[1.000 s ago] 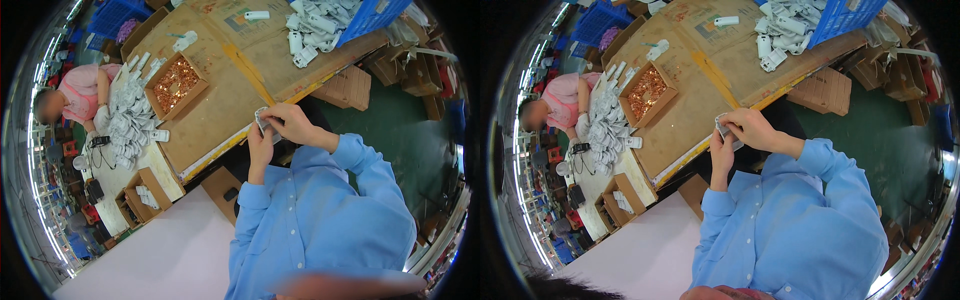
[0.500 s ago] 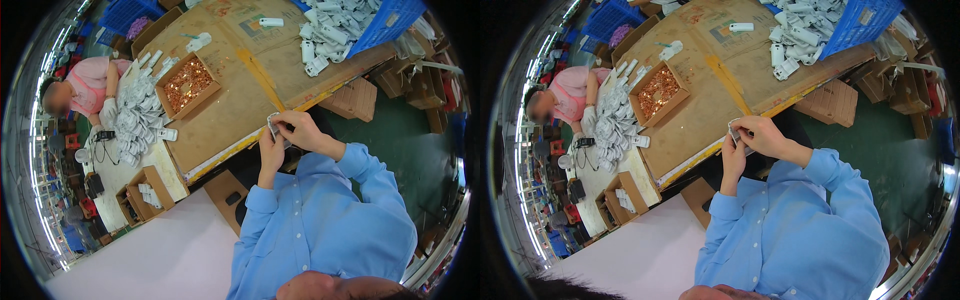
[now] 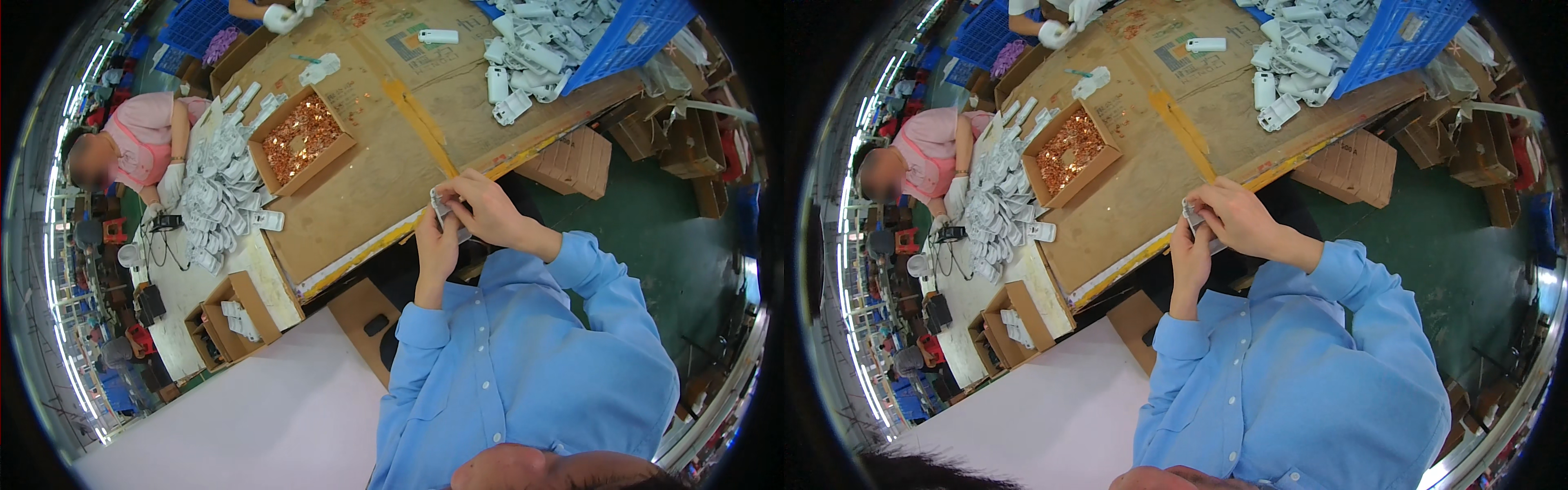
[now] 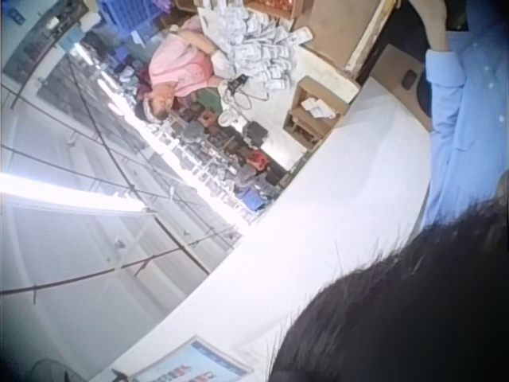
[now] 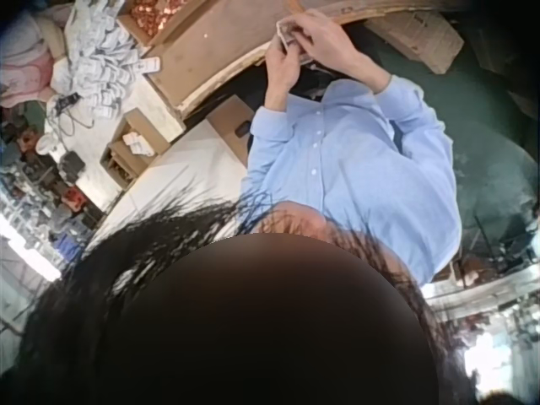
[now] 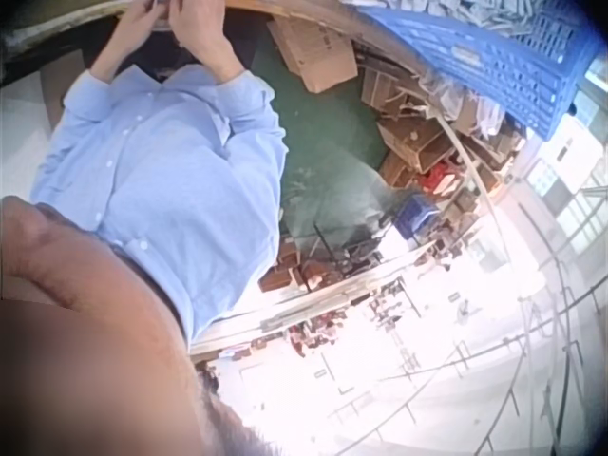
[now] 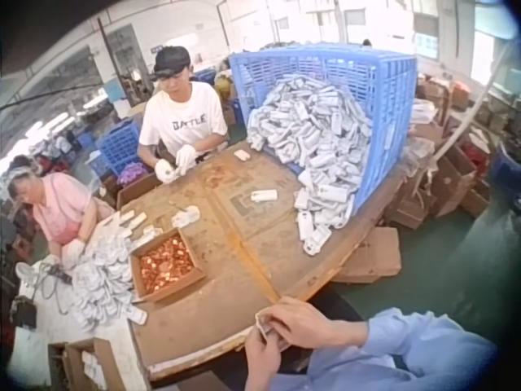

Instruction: Assembling small electronic components by hand at a factory workbench.

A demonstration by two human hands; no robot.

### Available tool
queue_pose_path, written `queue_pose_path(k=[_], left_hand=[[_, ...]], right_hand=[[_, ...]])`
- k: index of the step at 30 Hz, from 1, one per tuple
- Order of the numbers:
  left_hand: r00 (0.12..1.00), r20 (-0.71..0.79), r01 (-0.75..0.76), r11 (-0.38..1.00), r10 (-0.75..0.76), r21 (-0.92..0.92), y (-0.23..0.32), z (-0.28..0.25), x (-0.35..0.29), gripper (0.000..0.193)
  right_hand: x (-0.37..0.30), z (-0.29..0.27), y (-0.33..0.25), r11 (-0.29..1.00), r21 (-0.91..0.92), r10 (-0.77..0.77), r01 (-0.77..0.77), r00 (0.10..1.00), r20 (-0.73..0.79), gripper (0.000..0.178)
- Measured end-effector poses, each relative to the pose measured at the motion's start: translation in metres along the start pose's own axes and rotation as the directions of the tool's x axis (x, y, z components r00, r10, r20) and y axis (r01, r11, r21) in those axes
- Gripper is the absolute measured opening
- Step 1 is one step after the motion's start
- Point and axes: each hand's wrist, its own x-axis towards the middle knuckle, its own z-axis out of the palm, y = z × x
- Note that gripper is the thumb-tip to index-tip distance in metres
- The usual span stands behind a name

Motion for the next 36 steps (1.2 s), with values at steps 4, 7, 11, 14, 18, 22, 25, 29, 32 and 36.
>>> queue_pose_path(k=[4,7,11,14,18,22,25,29,32,36], left_hand=[[0.999,-0.001,-0.037,0.999,0.037,-0.006,0.006,0.002,-0.003,0.026],[0.995,-0.025,-0.097,0.994,0.098,0.045,0.011,0.003,-0.003,0.027],[0.997,-0.029,-0.064,0.997,0.066,0.053,0.016,0.002,-0.005,0.027],[0.986,-0.02,-0.164,0.977,0.168,0.135,0.01,0.0,-0.001,0.027],[0.998,0.066,-0.004,1.0,0.004,-0.009,0.011,-0.001,-0.003,0.025],[0.995,0.092,0.051,0.989,-0.038,-0.138,0.023,-0.003,-0.003,0.022],[0.993,0.093,0.086,0.974,-0.067,-0.21,0.024,-0.004,-0.006,0.021],[0.997,0.08,0.024,0.988,-0.011,-0.156,0.023,-0.003,-0.004,0.023],[0.999,0.037,0.005,0.995,-0.002,-0.095,0.027,0.001,-0.004,0.024],[0.999,-0.034,-0.007,1.0,0.007,0.021,0.031,0.002,-0.005,0.025]], right_hand=[[0.002,-0.005,0.0,1.0,0.028,-0.014,0.013,1.0,0.007,0.03],[0.005,-0.008,-0.001,1.0,0.013,0.011,-0.012,0.999,0.034,0.033],[0.006,-0.009,0.001,0.999,-0.036,-0.038,0.039,0.998,0.04,0.034],[0.007,-0.01,0.002,0.995,-0.065,-0.079,0.08,0.996,0.029,0.035],[0.011,-0.015,0.002,0.989,-0.096,-0.113,0.115,0.993,0.022,0.035],[0.016,-0.023,-0.002,0.985,-0.129,-0.108,0.112,0.993,0.039,0.034],[0.014,-0.022,-0.004,0.992,-0.107,-0.067,0.071,0.997,0.042,0.032],[0.011,-0.018,-0.005,0.993,-0.11,-0.031,0.039,0.996,0.079,0.028],[0.008,-0.016,-0.003,0.995,-0.095,-0.03,0.035,0.998,0.054,0.025],[0.008,-0.011,0.0,0.993,-0.103,-0.052,0.055,0.998,0.026,0.023]])
